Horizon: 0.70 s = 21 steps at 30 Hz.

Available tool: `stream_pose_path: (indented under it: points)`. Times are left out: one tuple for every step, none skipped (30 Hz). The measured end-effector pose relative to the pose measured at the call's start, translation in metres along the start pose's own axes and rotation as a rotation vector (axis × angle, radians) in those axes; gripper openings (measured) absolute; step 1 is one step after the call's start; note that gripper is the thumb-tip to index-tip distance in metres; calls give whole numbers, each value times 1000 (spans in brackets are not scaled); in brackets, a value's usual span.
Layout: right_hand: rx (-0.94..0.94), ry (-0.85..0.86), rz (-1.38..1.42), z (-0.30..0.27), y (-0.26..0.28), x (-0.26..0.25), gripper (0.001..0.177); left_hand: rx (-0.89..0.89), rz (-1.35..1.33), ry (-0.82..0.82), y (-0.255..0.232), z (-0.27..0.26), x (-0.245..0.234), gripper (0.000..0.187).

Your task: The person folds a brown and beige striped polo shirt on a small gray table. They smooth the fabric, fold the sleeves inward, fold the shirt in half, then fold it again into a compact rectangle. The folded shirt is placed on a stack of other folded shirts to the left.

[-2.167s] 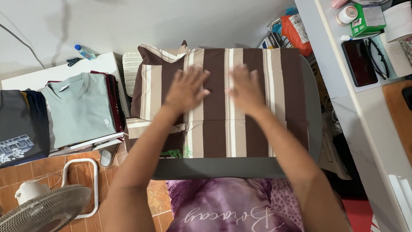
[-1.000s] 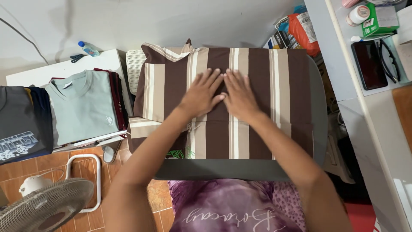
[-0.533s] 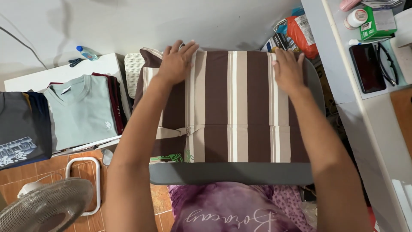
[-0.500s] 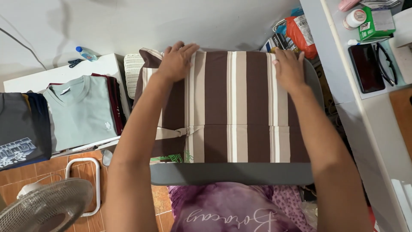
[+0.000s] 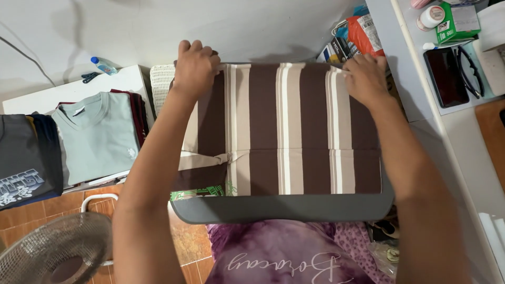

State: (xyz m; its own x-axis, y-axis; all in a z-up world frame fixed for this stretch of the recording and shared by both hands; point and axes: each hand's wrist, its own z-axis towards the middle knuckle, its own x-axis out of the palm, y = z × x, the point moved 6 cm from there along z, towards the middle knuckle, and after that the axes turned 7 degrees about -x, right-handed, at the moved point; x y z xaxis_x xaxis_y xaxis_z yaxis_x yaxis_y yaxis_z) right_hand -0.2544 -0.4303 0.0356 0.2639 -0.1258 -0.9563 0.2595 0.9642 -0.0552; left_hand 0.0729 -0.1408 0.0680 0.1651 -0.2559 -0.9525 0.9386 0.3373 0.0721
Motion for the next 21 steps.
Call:
stream_pose_path:
  points:
    - [8,11,17,-4,3,-7,6,18,-32,-77,-4,-10,-10,9]
    - [16,22,34,-9,5,-14,7,36,-64,-153,-8,-20,-20,6]
    - [14,23,34,-16,13,-26,7,34,-65,-153,-14,-34,-28,6]
    - [-26,-18,14,-24,23,-40,11,39,-45,-224,-20,-48,-41,3]
    - [-66,-59,-6,-32,34,-53,15,45,-25,-296,-26,-62,-53,10]
    - [-66,-58,-6,-43,41,-58,15,44,-26,-295,-33,-77,-58,10]
    - [-90,-26,-46,-55,50,-61,15,27,-74,-266,-38,-91,-62,11]
    - [-113,5,-88,-66,57,-65,17,11,-123,-239,-44,-105,-66,11]
    - [-114,6,-90,-78,64,-66,17,10,-125,-240,-51,-117,-68,11]
    - [-82,57,-46,-91,70,-64,19,-19,-226,-212,-56,-129,-70,13]
    - [-50,108,-3,-104,75,-63,24,-48,-326,-184,-61,-141,-71,15]
    - [-52,111,-2,-112,80,-58,24,-51,-329,-182,-65,-148,-69,15]
    - [-35,74,44,-120,84,-55,25,-78,-384,-196,-68,-155,-68,19]
    - [-15,35,91,-128,88,-52,28,-104,-439,-210,-71,-161,-68,22]
    - [-15,37,91,-133,89,-45,28,-104,-440,-209,-71,-164,-61,22]
    - [9,-9,92,-137,87,-40,30,-144,-468,-178,-70,-166,-53,24]
    - [33,-54,94,-141,86,-35,32,-184,-495,-147,-68,-167,-44,26]
    - [33,-55,95,-139,83,-30,32,-184,-494,-147,-66,-164,-40,26]
    - [23,-94,56,-137,80,-29,29,-179,-518,-167,-65,-162,-38,28]
    - [15,-134,15,-136,78,-27,27,-173,-542,-187,-63,-159,-35,29]
    - [16,-135,15,-130,74,-26,27,-171,-541,-188,-62,-151,-34,29]
